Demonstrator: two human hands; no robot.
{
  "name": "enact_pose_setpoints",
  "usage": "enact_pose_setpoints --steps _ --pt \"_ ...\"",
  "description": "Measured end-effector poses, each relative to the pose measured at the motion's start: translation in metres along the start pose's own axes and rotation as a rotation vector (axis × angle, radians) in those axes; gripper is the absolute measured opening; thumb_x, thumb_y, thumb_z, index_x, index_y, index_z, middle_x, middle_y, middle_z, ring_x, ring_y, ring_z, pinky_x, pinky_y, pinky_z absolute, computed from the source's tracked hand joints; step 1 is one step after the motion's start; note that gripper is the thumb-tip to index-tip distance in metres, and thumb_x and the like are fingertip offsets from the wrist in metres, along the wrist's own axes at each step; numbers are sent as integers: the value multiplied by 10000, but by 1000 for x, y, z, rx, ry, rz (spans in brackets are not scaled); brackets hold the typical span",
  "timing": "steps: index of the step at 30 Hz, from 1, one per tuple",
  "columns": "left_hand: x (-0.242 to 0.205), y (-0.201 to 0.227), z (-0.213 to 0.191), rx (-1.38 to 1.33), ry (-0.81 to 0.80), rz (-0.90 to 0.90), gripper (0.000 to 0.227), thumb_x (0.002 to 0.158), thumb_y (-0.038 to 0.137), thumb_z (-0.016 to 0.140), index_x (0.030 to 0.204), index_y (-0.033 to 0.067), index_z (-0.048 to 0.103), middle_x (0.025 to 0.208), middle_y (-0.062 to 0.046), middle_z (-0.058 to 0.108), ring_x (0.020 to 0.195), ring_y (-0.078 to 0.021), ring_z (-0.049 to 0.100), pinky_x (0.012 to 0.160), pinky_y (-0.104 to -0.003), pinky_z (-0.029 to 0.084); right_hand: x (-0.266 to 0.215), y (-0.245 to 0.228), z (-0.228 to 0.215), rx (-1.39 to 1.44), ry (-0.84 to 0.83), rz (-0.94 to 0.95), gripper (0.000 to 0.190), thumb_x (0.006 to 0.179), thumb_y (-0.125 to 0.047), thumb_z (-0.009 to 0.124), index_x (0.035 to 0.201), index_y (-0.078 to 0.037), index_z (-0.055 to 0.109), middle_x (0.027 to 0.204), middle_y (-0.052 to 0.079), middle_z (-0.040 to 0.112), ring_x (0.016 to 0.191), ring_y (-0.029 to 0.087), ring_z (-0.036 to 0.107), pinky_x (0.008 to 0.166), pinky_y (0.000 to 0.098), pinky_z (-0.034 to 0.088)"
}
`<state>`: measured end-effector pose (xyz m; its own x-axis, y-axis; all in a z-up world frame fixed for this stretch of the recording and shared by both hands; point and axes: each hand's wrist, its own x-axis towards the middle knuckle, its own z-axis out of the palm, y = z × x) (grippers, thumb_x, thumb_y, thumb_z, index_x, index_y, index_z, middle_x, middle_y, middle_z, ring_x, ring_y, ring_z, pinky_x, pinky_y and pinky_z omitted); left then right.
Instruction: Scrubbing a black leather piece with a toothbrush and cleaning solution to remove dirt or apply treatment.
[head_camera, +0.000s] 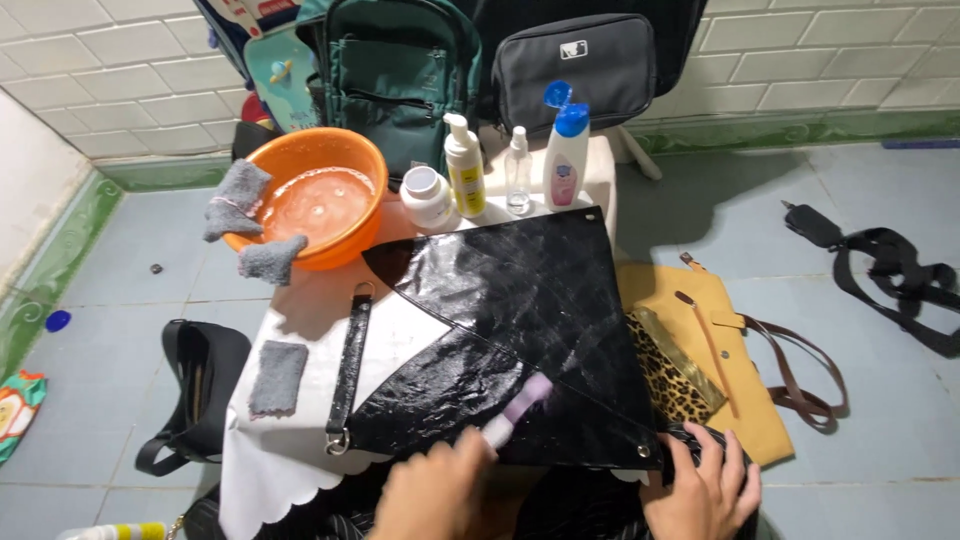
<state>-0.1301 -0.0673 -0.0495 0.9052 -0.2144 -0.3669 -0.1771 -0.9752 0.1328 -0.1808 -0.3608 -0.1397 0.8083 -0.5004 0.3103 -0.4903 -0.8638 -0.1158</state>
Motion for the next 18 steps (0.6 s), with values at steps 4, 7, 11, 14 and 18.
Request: enact_pose_setpoints --steps 4,7,11,14,18 --pt "5 -11 -39 41 290 -13 269 1093 437 388 1089 174 444 660 -103 637 415 -297 636 405 -479 534 2 0 -14 17 -3 8 477 593 -246 805 1062 -308 744 1391 -140 581 1520 192 413 1342 479 191" --pt "1 8 -20 -11 11 9 204 1049 399 447 1128 212 428 836 -107 704 653 -368 731 632 -587 591 3 -3 -14 24 -30 13 477 587 -227 790 1052 -324 743 1398 -146 573 1521 194 407 1336 488 192" --pt "9 1 -31 47 169 64 250 1084 446 434 1128 200 446 719 -122 676 502 -345 686 468 -538 563 4 -3 -14 13 -74 31 460 609 -231 792 1057 -327 746 1401 -147 568 1541 195 378 1340 496 153" --pt "9 16 -18 66 164 -28 263 1059 468 438 1115 211 443 741 -105 682 563 -362 698 529 -560 566 6 -1 -15 27 -45 23 469 596 -213 788 1053 -311 750 1390 -141 581 1521 199 400 1328 484 180" --pt "6 35 5 23 96 227 344 1085 522 506 1107 180 473 661 -94 659 426 -274 625 386 -489 520 6 -5 -18 31 -37 23 459 596 -278 798 1053 -290 754 1390 -124 585 1522 213 401 1331 504 183"
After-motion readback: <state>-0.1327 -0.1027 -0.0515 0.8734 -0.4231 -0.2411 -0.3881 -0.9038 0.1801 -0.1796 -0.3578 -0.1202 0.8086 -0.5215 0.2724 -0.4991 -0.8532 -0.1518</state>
